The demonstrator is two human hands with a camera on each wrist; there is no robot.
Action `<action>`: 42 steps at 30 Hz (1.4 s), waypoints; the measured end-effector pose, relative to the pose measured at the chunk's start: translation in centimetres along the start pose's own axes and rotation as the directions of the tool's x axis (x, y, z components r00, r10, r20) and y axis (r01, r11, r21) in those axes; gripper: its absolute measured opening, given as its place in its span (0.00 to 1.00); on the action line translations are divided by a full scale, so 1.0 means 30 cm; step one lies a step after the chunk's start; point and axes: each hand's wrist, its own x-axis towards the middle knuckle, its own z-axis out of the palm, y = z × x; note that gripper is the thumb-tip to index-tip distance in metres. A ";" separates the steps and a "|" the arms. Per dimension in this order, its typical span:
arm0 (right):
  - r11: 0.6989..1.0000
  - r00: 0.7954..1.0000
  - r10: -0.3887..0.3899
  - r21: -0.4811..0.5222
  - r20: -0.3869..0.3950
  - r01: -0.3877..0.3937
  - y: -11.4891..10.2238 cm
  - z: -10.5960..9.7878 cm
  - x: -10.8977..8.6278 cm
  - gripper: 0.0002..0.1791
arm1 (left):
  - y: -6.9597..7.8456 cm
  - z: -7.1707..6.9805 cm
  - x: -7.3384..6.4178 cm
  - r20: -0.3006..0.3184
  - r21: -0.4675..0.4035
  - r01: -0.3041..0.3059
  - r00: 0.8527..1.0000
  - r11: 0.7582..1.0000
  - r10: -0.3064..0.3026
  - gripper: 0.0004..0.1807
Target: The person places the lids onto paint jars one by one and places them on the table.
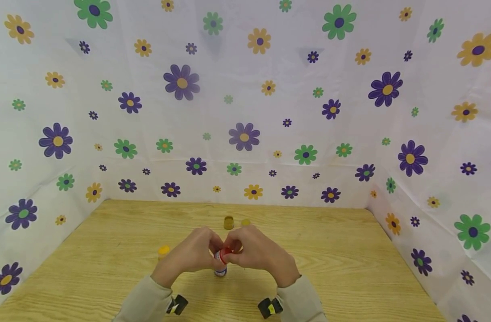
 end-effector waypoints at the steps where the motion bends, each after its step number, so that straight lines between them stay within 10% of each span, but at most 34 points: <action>1: 1.000 1.000 0.003 0.000 0.000 -0.003 0.000 0.000 0.000 0.04 | 0.000 0.000 0.000 0.001 0.000 -0.001 1.000 1.000 0.001 0.09; 42: 0.995 0.998 -0.063 0.084 0.008 0.062 0.010 0.005 -0.003 0.09 | 0.007 -0.005 -0.007 0.012 0.024 -0.027 1.000 0.999 0.027 0.08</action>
